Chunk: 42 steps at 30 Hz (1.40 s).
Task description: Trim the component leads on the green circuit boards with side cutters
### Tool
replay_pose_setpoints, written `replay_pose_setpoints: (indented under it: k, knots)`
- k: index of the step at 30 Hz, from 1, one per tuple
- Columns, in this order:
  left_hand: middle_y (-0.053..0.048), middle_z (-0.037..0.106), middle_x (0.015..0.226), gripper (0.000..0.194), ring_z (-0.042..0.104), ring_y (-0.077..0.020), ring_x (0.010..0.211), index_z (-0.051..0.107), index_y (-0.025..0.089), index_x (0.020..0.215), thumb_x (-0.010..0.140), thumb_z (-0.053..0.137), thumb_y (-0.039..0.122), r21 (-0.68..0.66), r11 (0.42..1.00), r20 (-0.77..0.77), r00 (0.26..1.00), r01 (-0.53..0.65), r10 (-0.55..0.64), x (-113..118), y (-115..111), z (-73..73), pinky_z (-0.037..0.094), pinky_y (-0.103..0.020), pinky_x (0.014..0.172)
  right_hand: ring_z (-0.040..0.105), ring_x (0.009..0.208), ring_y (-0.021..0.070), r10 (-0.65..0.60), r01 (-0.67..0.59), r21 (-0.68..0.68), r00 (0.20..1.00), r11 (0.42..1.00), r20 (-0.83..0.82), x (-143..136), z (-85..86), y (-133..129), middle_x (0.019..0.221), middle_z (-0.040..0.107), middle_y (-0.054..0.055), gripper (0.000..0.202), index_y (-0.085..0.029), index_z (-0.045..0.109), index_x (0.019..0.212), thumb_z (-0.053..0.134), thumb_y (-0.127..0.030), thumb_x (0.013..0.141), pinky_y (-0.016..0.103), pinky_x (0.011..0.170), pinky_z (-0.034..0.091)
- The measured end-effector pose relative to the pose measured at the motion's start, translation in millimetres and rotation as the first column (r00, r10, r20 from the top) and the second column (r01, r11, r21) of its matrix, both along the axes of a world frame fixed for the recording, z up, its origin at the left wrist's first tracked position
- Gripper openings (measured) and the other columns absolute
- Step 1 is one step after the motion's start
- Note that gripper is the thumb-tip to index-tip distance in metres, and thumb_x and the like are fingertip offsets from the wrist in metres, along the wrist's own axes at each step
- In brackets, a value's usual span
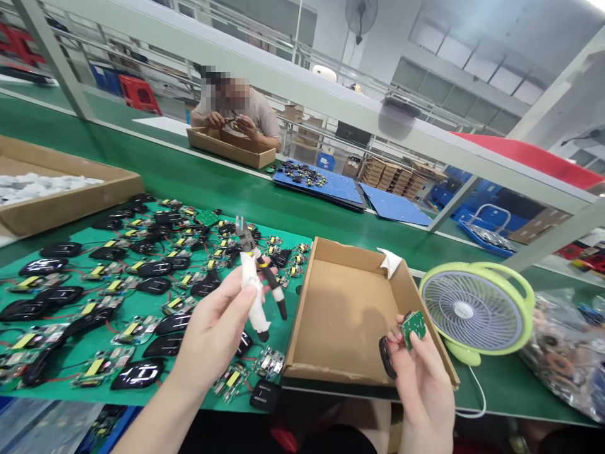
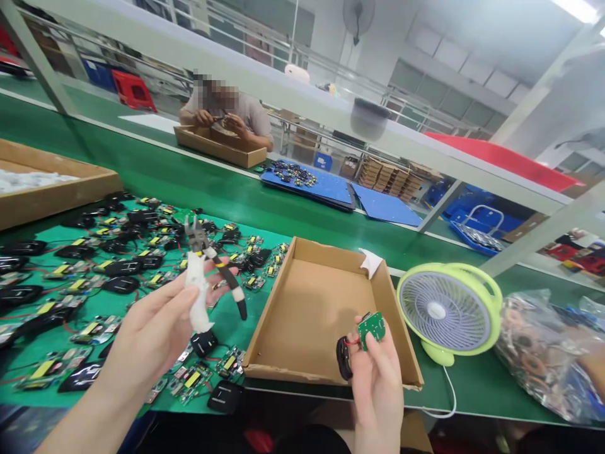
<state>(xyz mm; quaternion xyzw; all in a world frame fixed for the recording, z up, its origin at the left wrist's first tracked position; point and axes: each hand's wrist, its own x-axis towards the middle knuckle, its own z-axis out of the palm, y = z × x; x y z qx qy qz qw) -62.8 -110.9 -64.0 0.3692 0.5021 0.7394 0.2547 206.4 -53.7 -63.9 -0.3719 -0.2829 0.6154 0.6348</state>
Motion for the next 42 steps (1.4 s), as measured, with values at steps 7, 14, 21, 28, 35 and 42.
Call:
replay_pose_setpoints:
  k: [7, 14, 21, 28, 35, 42]
  knots:
    - [-0.017, 0.078, 0.105, 0.019, 0.076, -0.0303, 0.099, 0.074, 0.015, 0.091, 0.08, 0.075, 0.03, 0.001, 0.997, 0.69, 0.721, 0.08, -0.058, 6, 6, 13.0, 0.066, -0.037, 0.08, 0.059, 0.078, 0.0142, 0.019, -0.022, 0.066, 0.999, 0.998, 0.043, 9, -3.5, 0, 0.095, 0.069, 0.004, 0.028, -0.024, 0.077, 0.095, 0.089, -0.03, 0.071, 0.028, 0.074, 0.057]
    - [-0.018, 0.078, 0.095, 0.031, 0.078, -0.0196, 0.087, 0.068, 0.01, 0.097, 0.103, 0.039, 0.02, -0.043, 0.999, 0.901, 0.433, 0.018, 0.031, 8, 15, 17.8, 0.065, -0.025, 0.073, 0.059, 0.078, 0.0142, -0.068, 0.068, 0.062, 0.998, 0.996, -0.002, 2, -6.3, 2, 0.098, 0.07, 0.004, 0.023, -0.023, 0.076, 0.096, 0.085, -0.028, 0.075, 0.029, 0.075, 0.057]
    - [-0.015, 0.075, 0.115, 0.027, 0.073, -0.0354, 0.108, 0.071, 0.019, 0.113, 0.093, 0.054, 0.027, -0.048, 0.972, 0.884, 0.463, 0.228, -0.065, 11, 7, 10.8, 0.067, -0.051, 0.076, 0.059, 0.077, 0.013, -0.139, 0.141, 0.026, 0.987, 0.99, -0.086, -6, -4.5, 6, 0.107, 0.073, 0.006, 0.027, -0.022, 0.074, 0.096, 0.086, -0.025, 0.072, 0.027, 0.075, 0.056]
    - [-0.008, 0.075, 0.116, 0.054, 0.07, -0.0391, 0.112, 0.057, 0.035, 0.142, 0.089, 0.063, 0.044, 0.073, 0.884, 0.799, 0.503, 0.462, -0.329, 21, -8, 0.0, 0.061, -0.062, 0.088, 0.062, 0.075, 0.0131, -0.129, 0.126, 0.089, 0.992, 0.988, 0.019, -11, -5.3, 7, 0.113, 0.075, 0.007, 0.04, -0.023, 0.068, 0.103, 0.089, -0.03, 0.07, 0.03, 0.077, 0.053]
    - [-0.007, 0.071, 0.087, 0.065, 0.064, -0.022, 0.067, 0.047, 0.034, 0.151, 0.092, 0.054, 0.061, -0.031, 0.803, 0.621, 0.641, 0.596, -0.452, 37, -13, 11.0, 0.058, -0.036, 0.059, 0.073, 0.083, 0.0212, -0.187, 0.102, 0.293, 0.942, 0.951, 0.28, -10, -1.5, 8, 0.108, 0.077, 0.01, 0.039, -0.021, 0.062, 0.109, 0.083, -0.04, 0.081, 0.041, 0.088, 0.056]
    - [-0.003, 0.068, 0.079, 0.048, 0.055, -0.0166, 0.057, 0.073, 0.027, 0.114, 0.081, 0.069, 0.061, -0.415, 0.86, -0.214, 0.887, 0.297, -0.41, 34, -1, 9.3, 0.046, -0.025, 0.051, 0.056, 0.05, 0.0115, -0.021, -0.126, 0.257, 0.864, 0.958, 0.503, -9, -4.8, 17, 0.088, 0.076, 0.007, 0.039, -0.018, 0.065, 0.105, 0.081, -0.045, 0.082, 0.026, 0.053, 0.049]
